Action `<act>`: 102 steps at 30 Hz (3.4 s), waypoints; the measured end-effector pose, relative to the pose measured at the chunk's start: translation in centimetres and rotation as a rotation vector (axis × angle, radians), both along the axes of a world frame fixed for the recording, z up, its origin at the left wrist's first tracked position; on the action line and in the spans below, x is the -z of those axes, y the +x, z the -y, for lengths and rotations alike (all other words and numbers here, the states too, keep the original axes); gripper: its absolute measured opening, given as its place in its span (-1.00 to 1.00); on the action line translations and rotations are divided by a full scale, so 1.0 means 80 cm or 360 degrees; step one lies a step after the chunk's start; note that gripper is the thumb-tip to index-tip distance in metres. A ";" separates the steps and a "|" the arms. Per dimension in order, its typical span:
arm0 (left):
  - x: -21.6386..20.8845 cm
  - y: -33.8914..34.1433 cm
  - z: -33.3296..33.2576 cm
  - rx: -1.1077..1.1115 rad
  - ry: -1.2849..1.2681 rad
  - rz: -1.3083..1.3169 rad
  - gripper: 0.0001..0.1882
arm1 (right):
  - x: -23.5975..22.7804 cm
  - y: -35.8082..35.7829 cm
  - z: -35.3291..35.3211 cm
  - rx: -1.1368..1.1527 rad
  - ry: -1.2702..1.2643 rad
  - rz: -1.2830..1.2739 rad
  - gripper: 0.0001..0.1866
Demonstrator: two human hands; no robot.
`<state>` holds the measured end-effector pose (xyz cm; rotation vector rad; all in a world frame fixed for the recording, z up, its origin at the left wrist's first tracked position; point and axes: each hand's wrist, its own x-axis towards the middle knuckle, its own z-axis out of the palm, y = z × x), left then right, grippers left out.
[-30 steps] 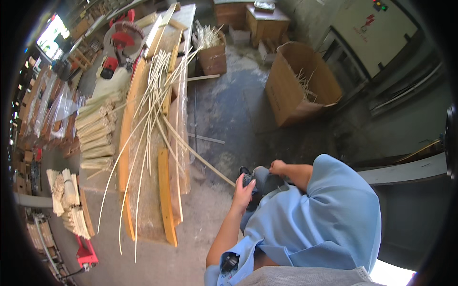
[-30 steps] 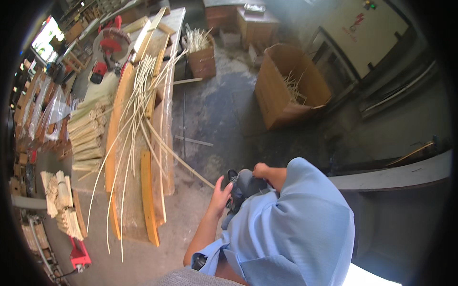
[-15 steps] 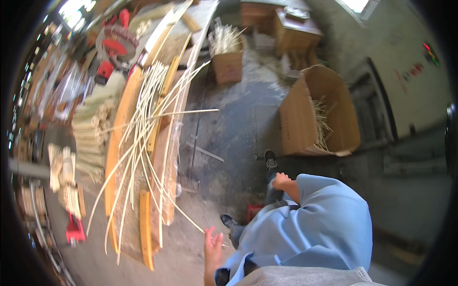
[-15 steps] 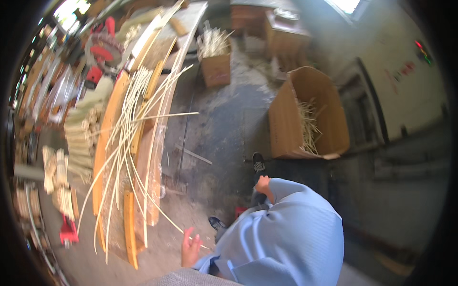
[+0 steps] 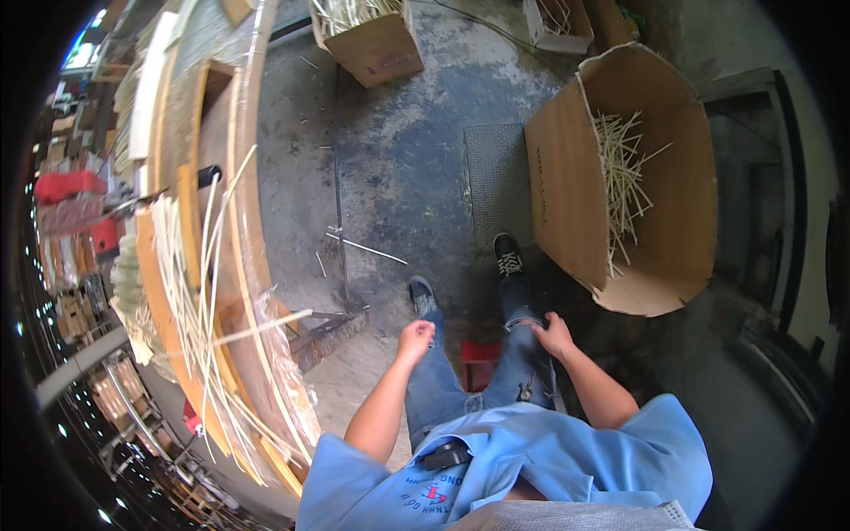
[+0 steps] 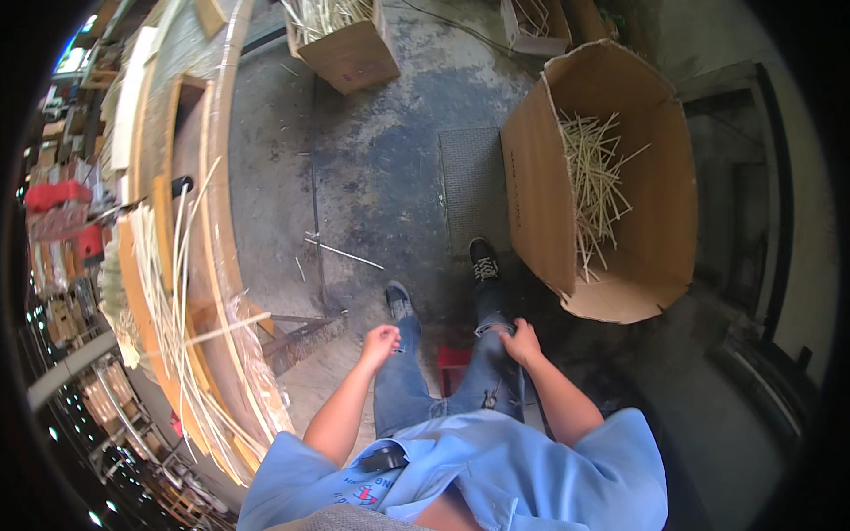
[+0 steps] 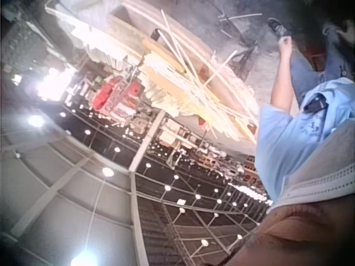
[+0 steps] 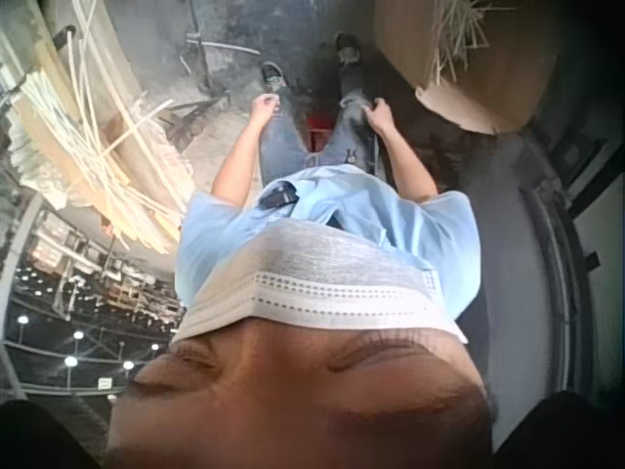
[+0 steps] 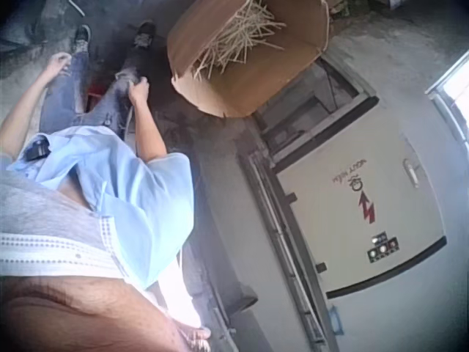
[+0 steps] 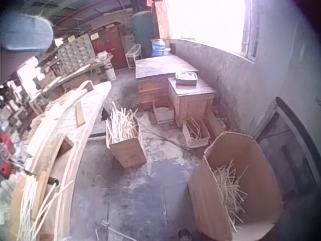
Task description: The person gathers bamboo sticks from the floor and a table, aligns them in bundles, and uses a red miter saw to cut them to length. The cut pieces are placed into a cardboard box while the process repeats.
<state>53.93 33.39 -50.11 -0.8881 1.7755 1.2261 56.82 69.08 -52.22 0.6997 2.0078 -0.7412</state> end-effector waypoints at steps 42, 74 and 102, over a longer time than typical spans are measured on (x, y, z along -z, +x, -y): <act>-0.090 -0.041 0.004 0.1025 -0.0096 -0.0534 -0.91 | -0.156 -0.117 0.136 -0.1472 -0.0148 -0.1329 -0.24; -0.322 -0.166 0.269 -0.2718 0.1275 -0.1686 -0.35 | -0.438 -0.450 0.714 -0.3042 -0.1210 -0.1713 -0.80; -0.335 -0.214 0.271 -0.3331 0.1017 -0.1855 -0.80 | -0.435 -0.576 0.871 -0.4285 -0.0728 -0.1380 0.38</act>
